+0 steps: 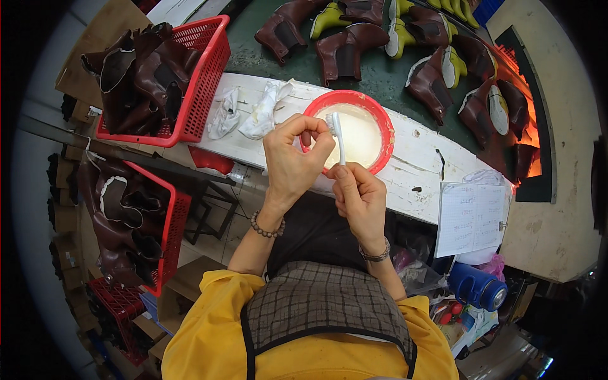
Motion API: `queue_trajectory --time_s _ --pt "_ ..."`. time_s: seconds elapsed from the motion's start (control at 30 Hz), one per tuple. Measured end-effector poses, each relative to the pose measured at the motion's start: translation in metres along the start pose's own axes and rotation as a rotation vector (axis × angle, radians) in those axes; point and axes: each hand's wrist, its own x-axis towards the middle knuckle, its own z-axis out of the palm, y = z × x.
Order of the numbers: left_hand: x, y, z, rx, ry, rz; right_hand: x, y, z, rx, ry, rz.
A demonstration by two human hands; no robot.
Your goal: The recorder is applying a white liquid adhesive to the inside edges and interior of brown leather shoe uppers using a small brush.
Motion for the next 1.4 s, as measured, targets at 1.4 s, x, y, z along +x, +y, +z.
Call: queue_trajectory --time_s 1.4 --pt "0.017 0.005 -0.003 0.075 -0.039 0.248 0.016 0.002 -0.065 0.825 -0.224 0.193"
